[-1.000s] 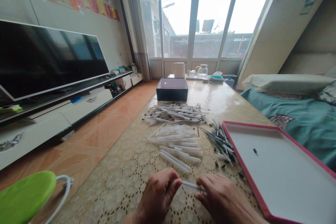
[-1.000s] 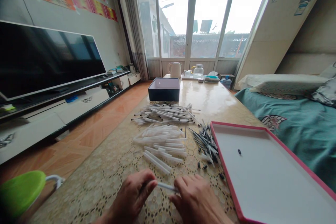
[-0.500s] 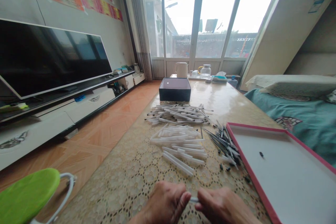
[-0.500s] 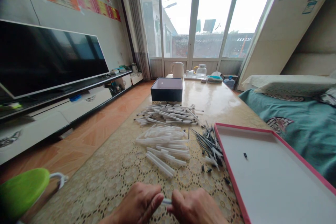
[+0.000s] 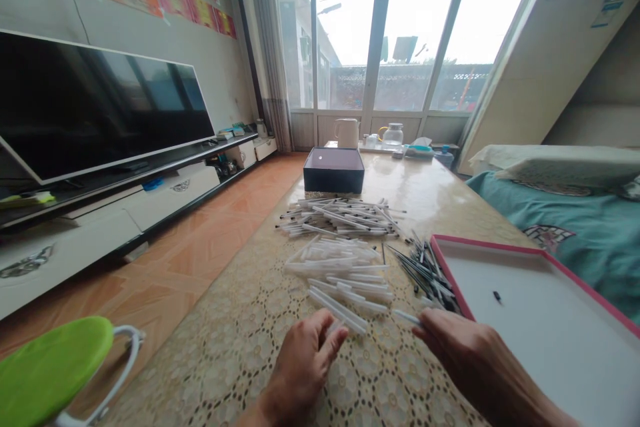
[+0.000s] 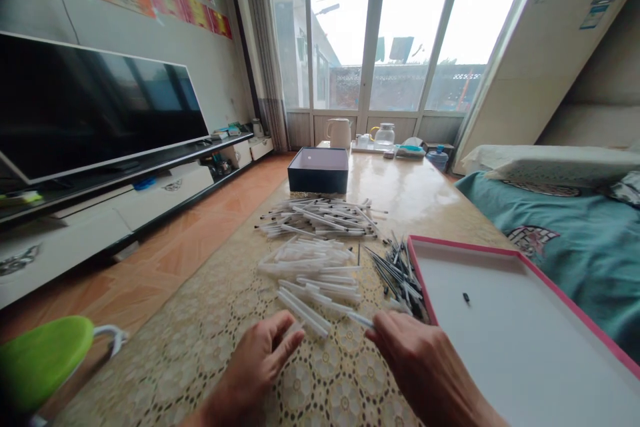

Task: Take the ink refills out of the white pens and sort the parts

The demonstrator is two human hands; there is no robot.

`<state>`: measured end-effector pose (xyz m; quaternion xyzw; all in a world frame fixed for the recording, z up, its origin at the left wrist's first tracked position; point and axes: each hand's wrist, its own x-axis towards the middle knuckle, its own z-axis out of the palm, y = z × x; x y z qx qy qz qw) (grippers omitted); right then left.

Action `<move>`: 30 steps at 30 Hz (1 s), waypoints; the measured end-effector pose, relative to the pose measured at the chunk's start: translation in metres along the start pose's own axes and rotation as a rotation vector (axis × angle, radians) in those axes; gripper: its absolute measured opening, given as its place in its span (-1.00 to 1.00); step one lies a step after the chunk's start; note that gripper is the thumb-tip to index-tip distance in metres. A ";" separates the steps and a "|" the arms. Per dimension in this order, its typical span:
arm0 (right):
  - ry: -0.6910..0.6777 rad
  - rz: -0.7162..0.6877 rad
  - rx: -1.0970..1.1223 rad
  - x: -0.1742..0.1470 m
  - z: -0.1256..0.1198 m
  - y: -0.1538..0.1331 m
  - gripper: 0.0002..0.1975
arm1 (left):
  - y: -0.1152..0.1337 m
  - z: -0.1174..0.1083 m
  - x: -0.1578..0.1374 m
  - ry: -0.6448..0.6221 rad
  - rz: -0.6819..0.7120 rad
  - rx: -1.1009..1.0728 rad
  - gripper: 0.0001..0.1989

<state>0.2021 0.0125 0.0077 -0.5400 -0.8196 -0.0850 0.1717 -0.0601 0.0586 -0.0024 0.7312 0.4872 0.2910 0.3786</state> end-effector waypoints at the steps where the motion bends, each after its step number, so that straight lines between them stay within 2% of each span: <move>1: -0.026 0.008 0.026 0.001 0.003 -0.008 -0.75 | 0.000 0.001 0.000 0.014 -0.004 0.002 -0.76; 5: -0.062 0.156 0.246 0.005 0.016 -0.042 -0.77 | -0.001 0.004 -0.003 0.108 -0.019 -0.077 -0.63; 8: -0.100 0.217 0.409 0.011 0.023 -0.059 -0.73 | 0.000 0.007 -0.005 0.126 0.004 -0.189 -0.74; 10: -0.130 0.227 0.457 0.017 0.026 -0.068 -0.73 | 0.003 0.008 -0.005 0.054 0.018 -0.318 -0.77; 13: -0.145 0.227 0.507 0.029 0.028 -0.080 -0.73 | 0.006 0.008 -0.002 -0.124 -0.013 -0.550 -0.74; 15: -0.144 0.202 0.545 0.036 0.027 -0.087 -0.72 | 0.005 0.007 0.000 -0.170 -0.066 -0.680 -0.72; 17: -0.120 0.180 0.588 0.041 0.026 -0.091 -0.72 | 0.003 0.005 0.002 -0.131 -0.119 -0.792 -0.72; 19: -0.080 0.214 0.650 0.043 0.026 -0.092 -0.71 | 0.001 0.003 0.003 -0.056 -0.168 -0.906 -0.75; 23: -0.059 0.449 0.918 0.036 0.034 -0.083 -0.56 | 0.001 0.002 0.004 0.146 -0.287 -1.122 -0.82; 25: -0.059 0.518 1.062 0.032 0.038 -0.078 -0.53 | 0.001 0.001 0.004 0.195 -0.317 -1.172 -0.81; 27: -0.054 0.516 1.134 0.030 0.041 -0.074 -0.53 | 0.002 0.001 0.004 0.208 -0.322 -1.182 -0.80; 30: -0.034 0.458 1.098 0.029 0.042 -0.070 -0.54 | 0.001 0.002 0.004 0.203 -0.324 -1.170 -0.80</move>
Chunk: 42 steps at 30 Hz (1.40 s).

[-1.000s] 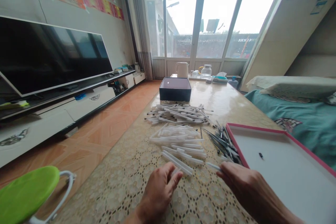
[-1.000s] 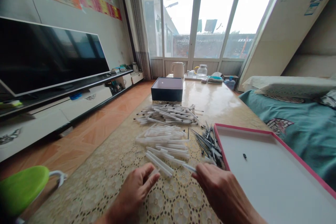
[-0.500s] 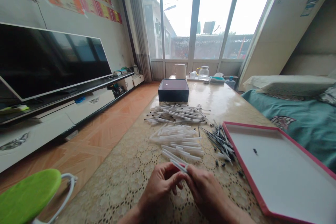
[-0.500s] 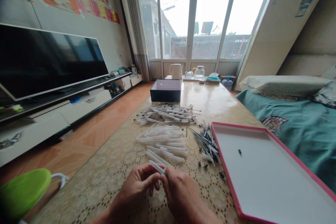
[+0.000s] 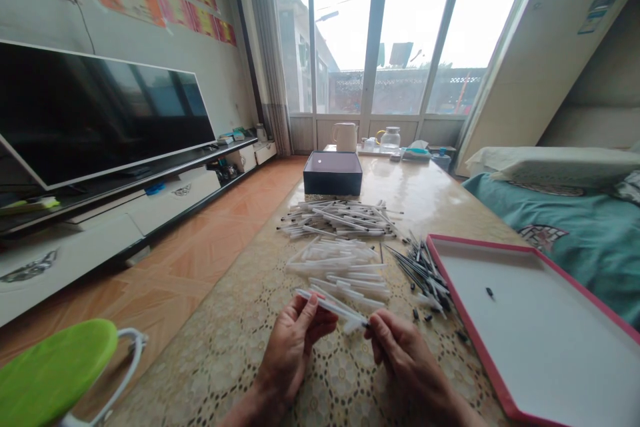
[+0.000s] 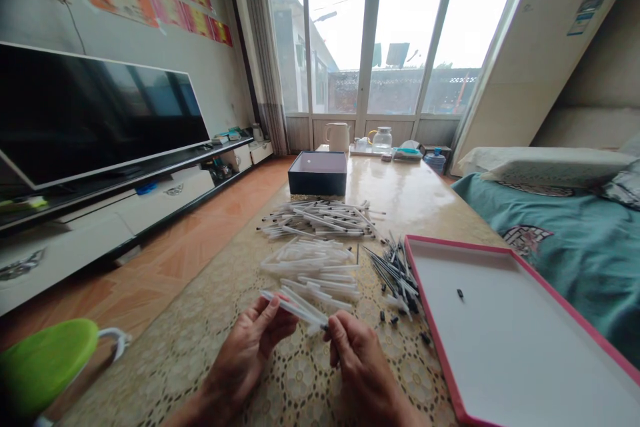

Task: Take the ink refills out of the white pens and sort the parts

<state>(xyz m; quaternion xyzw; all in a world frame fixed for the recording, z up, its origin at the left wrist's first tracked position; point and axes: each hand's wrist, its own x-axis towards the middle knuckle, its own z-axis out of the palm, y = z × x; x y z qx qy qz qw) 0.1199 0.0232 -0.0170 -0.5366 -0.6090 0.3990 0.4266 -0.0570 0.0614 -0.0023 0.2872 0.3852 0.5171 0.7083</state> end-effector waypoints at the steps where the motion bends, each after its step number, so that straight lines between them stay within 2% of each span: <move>1: 0.000 -0.017 -0.022 0.001 -0.001 0.001 -0.55 | 0.000 0.000 0.000 -0.005 0.003 0.006 -0.81; 10: 0.010 0.000 -0.067 0.000 -0.002 0.005 -0.59 | -0.001 -0.001 0.000 0.015 -0.004 0.065 -0.80; 13: 0.049 0.003 0.008 0.000 0.000 0.001 -0.67 | -0.001 -0.001 0.000 0.034 -0.015 0.057 -0.80; 16: 0.093 -0.041 -0.022 0.001 -0.001 0.000 -0.71 | -0.001 -0.001 0.000 0.044 -0.017 0.044 -0.81; 20: 0.128 -0.074 -0.180 0.001 -0.003 0.002 -0.59 | -0.002 -0.002 0.001 0.032 -0.021 0.036 -0.82; 23: 0.097 -0.096 -0.245 0.000 -0.005 0.002 -0.55 | -0.003 -0.002 0.001 0.031 -0.023 0.035 -0.82; 28: 0.086 -0.109 -0.263 -0.001 -0.006 -0.004 -0.73 | -0.001 -0.001 0.001 0.033 -0.023 0.037 -0.84; 33: 0.072 -0.104 -0.272 -0.001 -0.007 -0.005 -0.60 | -0.001 -0.002 0.002 0.027 -0.022 0.039 -0.82; 39: 0.078 -0.097 -0.260 0.000 -0.006 -0.006 -0.75 | -0.002 -0.003 0.002 0.031 -0.022 0.047 -0.82; 42: 0.069 -0.099 -0.281 0.000 -0.006 -0.004 -0.66 | -0.002 -0.002 0.002 0.029 -0.024 0.051 -0.84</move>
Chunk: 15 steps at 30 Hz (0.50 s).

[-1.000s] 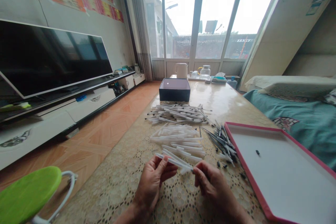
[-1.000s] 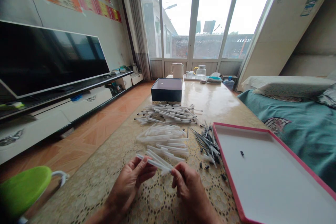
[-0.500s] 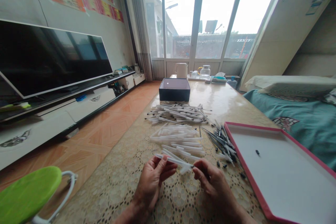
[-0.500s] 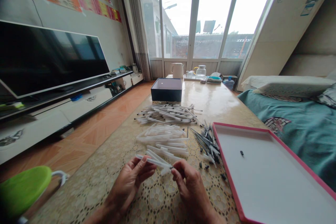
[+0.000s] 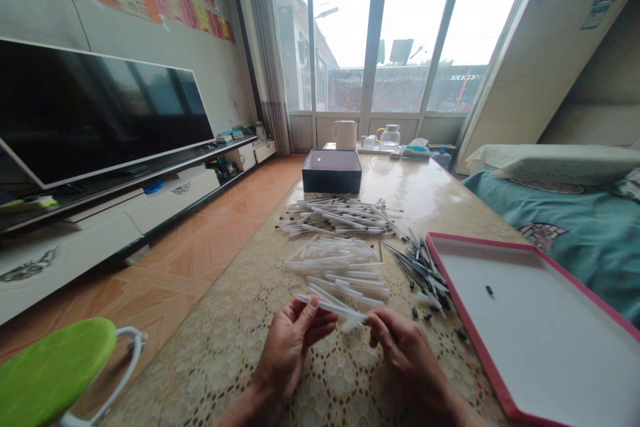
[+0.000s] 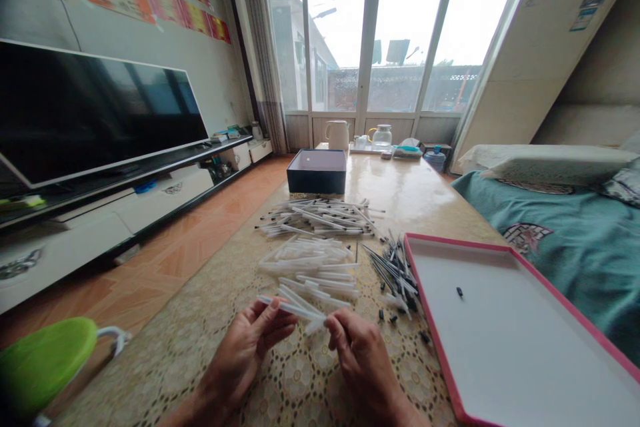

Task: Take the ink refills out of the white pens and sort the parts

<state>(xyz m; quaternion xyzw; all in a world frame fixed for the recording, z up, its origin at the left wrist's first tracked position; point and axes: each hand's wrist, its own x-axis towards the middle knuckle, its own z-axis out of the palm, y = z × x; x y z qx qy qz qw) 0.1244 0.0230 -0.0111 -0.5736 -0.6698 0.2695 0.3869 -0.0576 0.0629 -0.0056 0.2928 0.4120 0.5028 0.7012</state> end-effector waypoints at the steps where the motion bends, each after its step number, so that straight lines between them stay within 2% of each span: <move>1: -0.004 -0.008 -0.007 0.000 0.000 0.001 -0.63 | 0.000 0.000 0.000 0.002 -0.001 0.000 -0.84; 7: 0.013 -0.015 -0.001 -0.001 0.002 0.003 -0.76 | -0.001 -0.001 0.001 0.002 0.008 -0.005 -0.85; 12: 0.017 -0.034 -0.015 -0.001 0.002 0.003 -0.61 | 0.000 0.000 0.000 0.006 0.002 -0.003 -0.84; 15: 0.039 -0.038 -0.022 -0.002 0.002 0.002 -0.74 | 0.000 0.000 0.000 0.005 0.004 -0.011 -0.85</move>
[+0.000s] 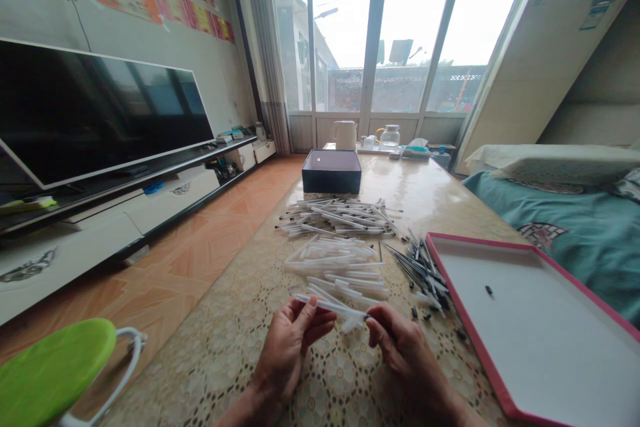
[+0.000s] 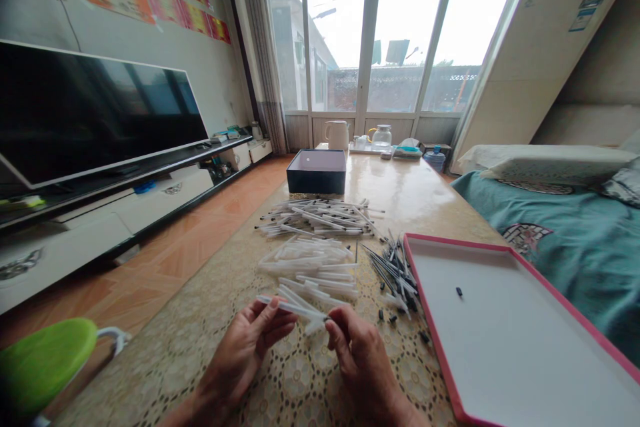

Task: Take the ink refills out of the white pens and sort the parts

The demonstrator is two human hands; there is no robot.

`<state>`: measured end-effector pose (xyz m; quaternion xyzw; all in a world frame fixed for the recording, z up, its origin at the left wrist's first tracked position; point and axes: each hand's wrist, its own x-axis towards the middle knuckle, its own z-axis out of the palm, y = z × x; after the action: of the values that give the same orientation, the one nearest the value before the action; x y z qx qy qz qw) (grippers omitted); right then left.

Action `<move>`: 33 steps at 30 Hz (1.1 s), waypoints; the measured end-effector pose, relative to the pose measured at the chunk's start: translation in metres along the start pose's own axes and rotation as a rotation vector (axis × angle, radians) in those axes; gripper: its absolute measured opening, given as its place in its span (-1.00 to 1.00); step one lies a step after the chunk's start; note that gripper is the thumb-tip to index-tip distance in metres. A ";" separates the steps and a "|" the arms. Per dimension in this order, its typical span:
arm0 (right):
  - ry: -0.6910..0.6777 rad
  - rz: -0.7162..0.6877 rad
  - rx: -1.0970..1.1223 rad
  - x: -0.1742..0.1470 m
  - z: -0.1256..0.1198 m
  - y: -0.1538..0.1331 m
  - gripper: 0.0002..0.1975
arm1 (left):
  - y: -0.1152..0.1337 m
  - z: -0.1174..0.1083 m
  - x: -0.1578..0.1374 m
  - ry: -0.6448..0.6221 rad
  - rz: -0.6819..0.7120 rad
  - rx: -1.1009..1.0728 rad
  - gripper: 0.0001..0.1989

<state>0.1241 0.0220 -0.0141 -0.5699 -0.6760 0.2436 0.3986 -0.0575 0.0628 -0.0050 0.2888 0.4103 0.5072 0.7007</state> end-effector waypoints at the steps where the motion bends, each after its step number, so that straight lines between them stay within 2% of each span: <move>1: -0.003 0.004 0.002 0.000 0.000 0.000 -0.77 | 0.000 0.000 0.000 -0.001 0.001 -0.002 -0.85; 7: -0.038 -0.011 0.000 0.000 0.000 0.002 -0.62 | 0.000 0.000 0.001 0.002 0.001 -0.002 -0.84; 12: -0.040 0.022 0.045 0.000 0.000 0.000 -0.77 | -0.001 -0.002 0.001 -0.003 0.003 0.008 -0.86; 17: -0.054 0.014 0.018 0.001 0.000 0.002 -0.62 | -0.002 -0.002 0.002 -0.010 0.004 0.011 -0.86; 23: -0.039 0.032 0.103 0.000 0.000 0.000 -0.78 | -0.001 -0.002 0.001 -0.001 0.002 0.003 -0.85; 29: -0.095 0.053 0.206 0.000 0.002 0.003 -0.69 | 0.001 0.000 -0.001 -0.008 0.002 -0.007 -0.81; 33: 0.005 0.102 0.296 0.001 0.003 0.005 -0.75 | 0.003 0.000 -0.001 0.026 0.030 -0.044 -0.80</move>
<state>0.1243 0.0246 -0.0190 -0.5389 -0.6019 0.3593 0.4671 -0.0589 0.0632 -0.0021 0.2730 0.4037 0.5303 0.6937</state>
